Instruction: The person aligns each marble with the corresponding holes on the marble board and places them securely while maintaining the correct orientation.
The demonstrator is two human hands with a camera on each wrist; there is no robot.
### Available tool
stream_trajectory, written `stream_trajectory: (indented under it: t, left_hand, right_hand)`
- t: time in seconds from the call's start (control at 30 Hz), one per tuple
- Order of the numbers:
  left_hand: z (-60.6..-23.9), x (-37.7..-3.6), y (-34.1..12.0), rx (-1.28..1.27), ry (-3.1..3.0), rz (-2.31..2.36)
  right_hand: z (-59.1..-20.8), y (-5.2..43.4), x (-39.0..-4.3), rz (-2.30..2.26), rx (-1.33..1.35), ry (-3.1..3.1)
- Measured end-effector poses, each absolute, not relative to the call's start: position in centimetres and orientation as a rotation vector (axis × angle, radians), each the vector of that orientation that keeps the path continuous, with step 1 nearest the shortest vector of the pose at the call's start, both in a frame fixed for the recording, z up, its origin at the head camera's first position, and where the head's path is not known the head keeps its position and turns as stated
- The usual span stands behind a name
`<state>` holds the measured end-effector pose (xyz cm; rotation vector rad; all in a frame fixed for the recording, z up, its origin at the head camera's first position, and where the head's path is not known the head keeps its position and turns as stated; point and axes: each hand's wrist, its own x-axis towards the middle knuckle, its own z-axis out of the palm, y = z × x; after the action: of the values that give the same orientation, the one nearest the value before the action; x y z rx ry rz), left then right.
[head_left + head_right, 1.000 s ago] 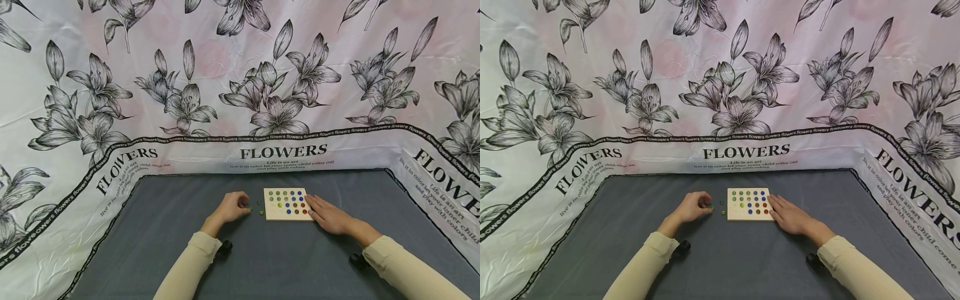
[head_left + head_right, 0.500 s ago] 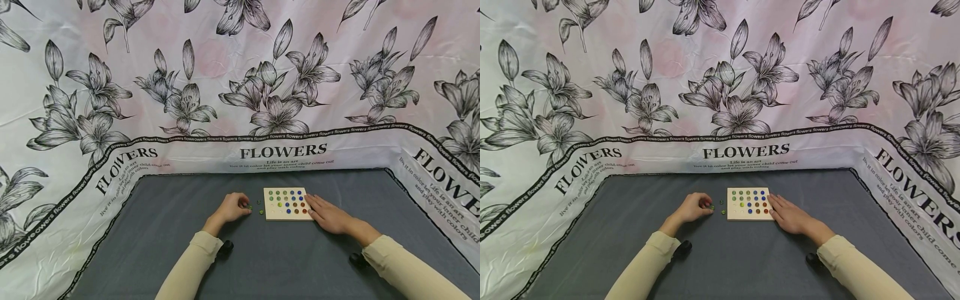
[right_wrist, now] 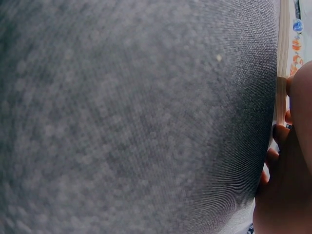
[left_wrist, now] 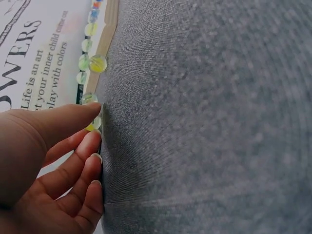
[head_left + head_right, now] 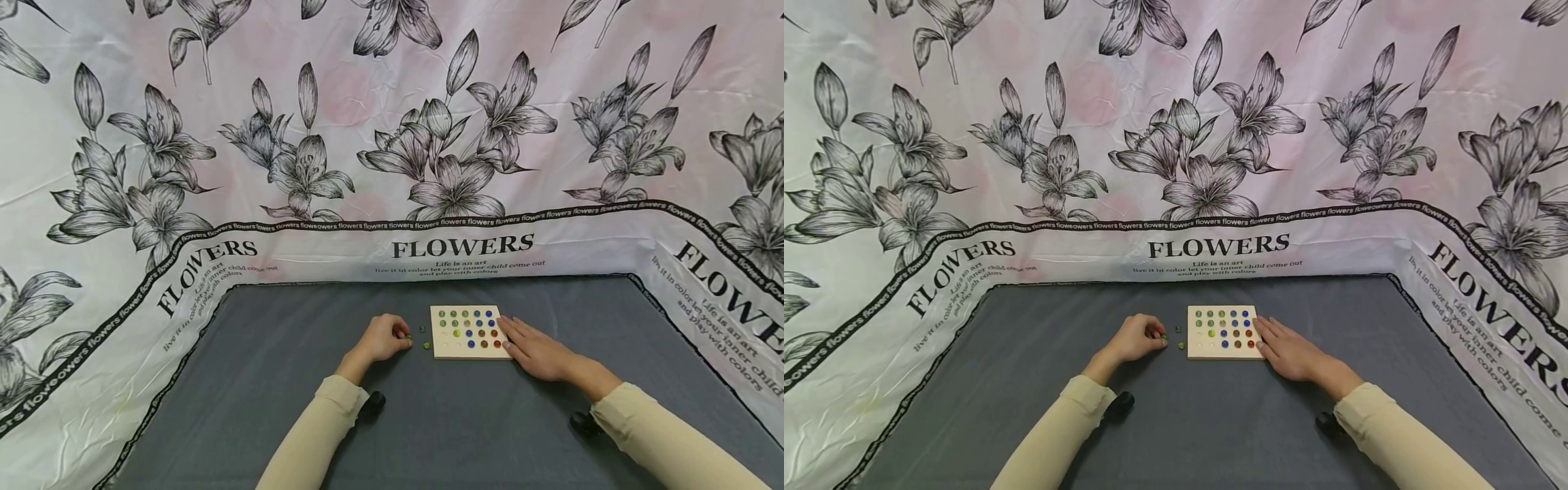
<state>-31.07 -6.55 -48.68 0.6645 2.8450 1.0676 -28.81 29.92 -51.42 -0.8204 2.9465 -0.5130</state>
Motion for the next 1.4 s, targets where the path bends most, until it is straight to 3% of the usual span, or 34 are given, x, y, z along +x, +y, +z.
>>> stream_trajectory:
  t: [1.4]
  left_hand:
    - [-47.3,-30.4,-4.2,0.774,2.811,1.206]
  right_hand:
    - [-50.5,29.4,-27.9,-0.549,-0.851,2.961]
